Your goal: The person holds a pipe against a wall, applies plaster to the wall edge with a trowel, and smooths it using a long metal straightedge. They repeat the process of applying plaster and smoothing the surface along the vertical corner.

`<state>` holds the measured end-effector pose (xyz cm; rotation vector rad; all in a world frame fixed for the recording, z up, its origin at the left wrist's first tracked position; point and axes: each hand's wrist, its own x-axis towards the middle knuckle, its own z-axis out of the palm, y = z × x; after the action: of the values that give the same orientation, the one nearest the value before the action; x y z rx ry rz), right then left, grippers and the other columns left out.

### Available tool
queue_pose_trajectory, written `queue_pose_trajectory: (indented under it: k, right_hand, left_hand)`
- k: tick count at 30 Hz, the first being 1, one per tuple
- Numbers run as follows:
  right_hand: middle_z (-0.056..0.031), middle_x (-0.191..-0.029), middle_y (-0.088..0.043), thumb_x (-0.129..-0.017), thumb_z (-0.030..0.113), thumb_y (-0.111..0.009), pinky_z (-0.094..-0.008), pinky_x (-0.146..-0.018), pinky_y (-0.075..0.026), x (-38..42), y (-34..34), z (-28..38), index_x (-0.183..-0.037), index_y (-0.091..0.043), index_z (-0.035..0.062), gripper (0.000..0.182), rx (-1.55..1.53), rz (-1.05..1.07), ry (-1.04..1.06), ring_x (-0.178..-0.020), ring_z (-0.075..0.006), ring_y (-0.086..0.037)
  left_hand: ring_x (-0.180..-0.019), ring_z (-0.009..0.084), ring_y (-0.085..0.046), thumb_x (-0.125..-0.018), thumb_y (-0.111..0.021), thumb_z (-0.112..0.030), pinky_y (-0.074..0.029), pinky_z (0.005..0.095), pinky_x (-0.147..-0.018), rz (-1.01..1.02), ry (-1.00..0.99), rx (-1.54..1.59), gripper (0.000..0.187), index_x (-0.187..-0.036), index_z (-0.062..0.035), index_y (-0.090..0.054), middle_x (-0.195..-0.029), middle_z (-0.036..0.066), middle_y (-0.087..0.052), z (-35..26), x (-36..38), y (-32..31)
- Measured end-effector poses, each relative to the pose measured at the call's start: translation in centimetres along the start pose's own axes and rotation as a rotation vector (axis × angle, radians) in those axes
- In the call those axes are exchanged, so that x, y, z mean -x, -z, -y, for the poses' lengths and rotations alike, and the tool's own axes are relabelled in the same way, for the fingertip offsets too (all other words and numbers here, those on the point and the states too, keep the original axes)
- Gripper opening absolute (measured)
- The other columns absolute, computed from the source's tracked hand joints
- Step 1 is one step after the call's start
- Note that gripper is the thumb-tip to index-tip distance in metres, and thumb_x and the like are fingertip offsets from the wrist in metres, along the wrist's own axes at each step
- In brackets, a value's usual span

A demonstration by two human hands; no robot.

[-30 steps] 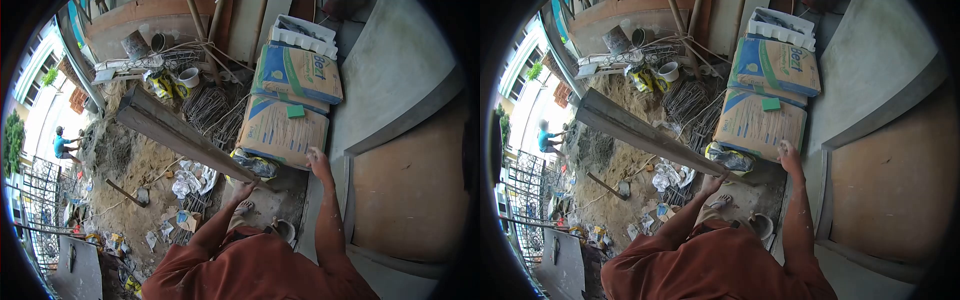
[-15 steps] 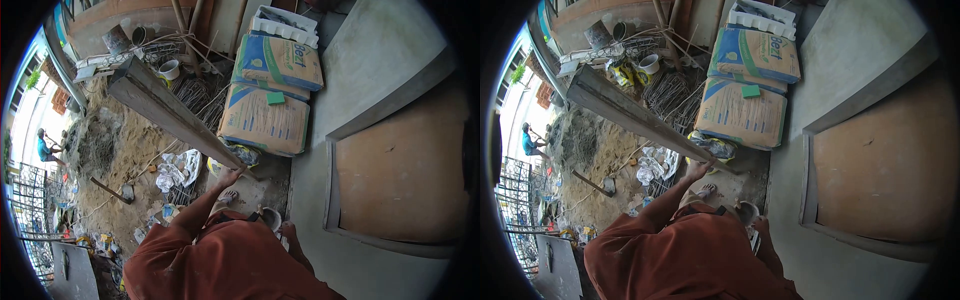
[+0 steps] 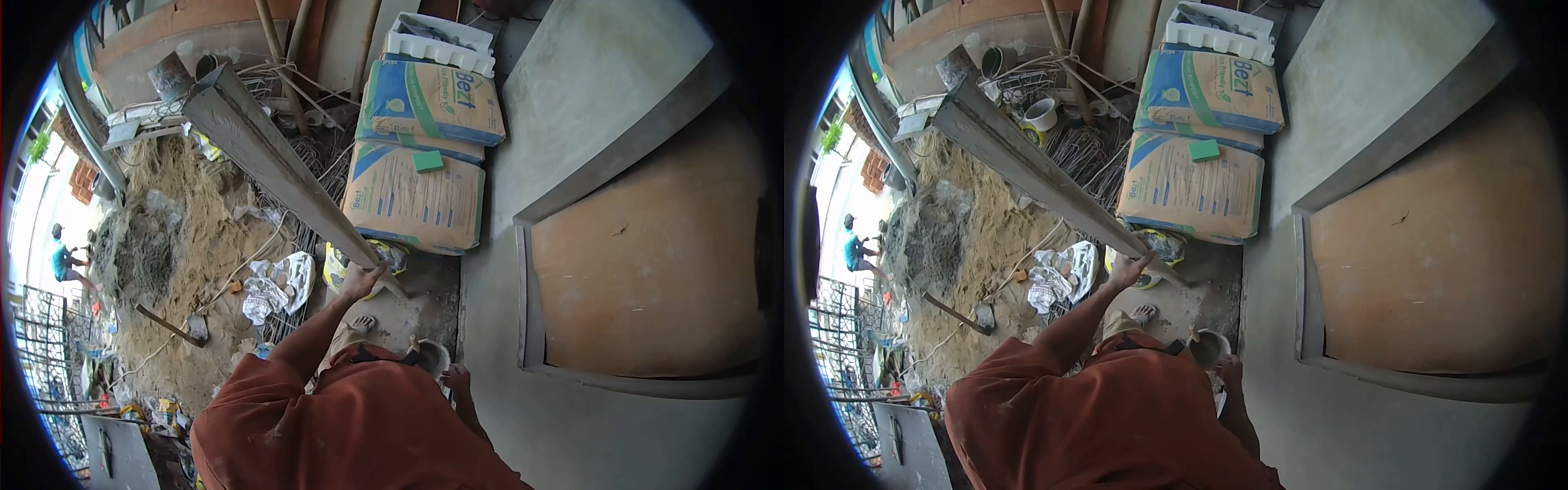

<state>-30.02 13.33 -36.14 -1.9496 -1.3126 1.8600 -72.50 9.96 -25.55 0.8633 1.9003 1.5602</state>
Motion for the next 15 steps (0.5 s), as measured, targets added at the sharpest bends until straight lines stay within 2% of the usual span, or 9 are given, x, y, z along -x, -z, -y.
queue_pose_trajectory:
  k: [4, 9, 11, 13, 15]
  right_hand:
    - [-0.0167, -0.093, -0.069, -0.095, 0.025, -0.056, -0.0324, -0.058, -0.054, 0.7, 0.8, -0.1, -0.119, -0.058, 0.0005, 0.034, -0.052, -0.035, 0.000, -0.073, -0.0243, -0.070]
    - [-0.0190, -0.091, -0.069, -0.094, 0.021, -0.054, -0.0323, -0.056, -0.054, 1.7, 2.2, -1.3, -0.117, -0.058, -0.0011, 0.032, -0.075, -0.071, 0.003, -0.067, -0.0245, -0.069]
    - [-0.0170, -0.090, -0.068, -0.096, 0.024, -0.055, -0.0321, -0.055, -0.053, 1.4, 3.0, -2.9, -0.116, -0.057, 0.0008, 0.030, -0.065, -0.080, 0.004, -0.068, -0.0236, -0.069]
    - [-0.0151, -0.088, -0.068, -0.097, 0.026, -0.056, -0.0316, -0.053, -0.051, 1.9, 3.8, -4.7, -0.114, -0.057, 0.0026, 0.029, -0.051, -0.097, 0.029, -0.069, -0.0225, -0.069]
    - [-0.0150, -0.087, -0.068, -0.097, 0.025, -0.057, -0.0302, -0.051, -0.052, 2.7, 4.1, -6.2, -0.113, -0.057, 0.0011, 0.029, -0.079, -0.107, 0.022, -0.069, -0.0220, -0.069]
  left_hand:
    - [-0.082, 0.0227, -0.067, -0.085, -0.073, -0.029, -0.052, 0.0376, -0.075, 0.010, 0.013, 0.019, 0.032, -0.095, 0.0021, -0.068, -0.087, 0.014, -0.071, 0.2, -0.4, -0.1]
    - [-0.078, 0.0185, -0.063, -0.085, -0.072, -0.026, -0.051, 0.0352, -0.072, -0.043, -0.039, 0.042, 0.030, -0.096, 0.0013, -0.065, -0.082, 0.009, -0.067, 0.4, -0.8, -0.4]
    - [-0.076, 0.0172, -0.061, -0.086, -0.072, -0.023, -0.050, 0.0346, -0.072, -0.036, -0.044, 0.054, 0.026, -0.095, -0.0003, -0.064, -0.080, 0.008, -0.064, 0.2, -0.9, -0.5]
    - [-0.078, 0.0178, -0.062, -0.086, -0.073, -0.021, -0.050, 0.0351, -0.074, -0.086, -0.087, 0.115, 0.025, -0.096, -0.0013, -0.063, -0.084, 0.008, -0.064, -0.1, -0.9, -0.9]
    - [-0.083, 0.0178, -0.062, -0.087, -0.073, -0.023, -0.050, 0.0347, -0.076, -0.056, -0.055, 0.110, 0.027, -0.099, -0.0009, -0.062, -0.089, 0.009, -0.065, -0.5, -0.7, -0.9]
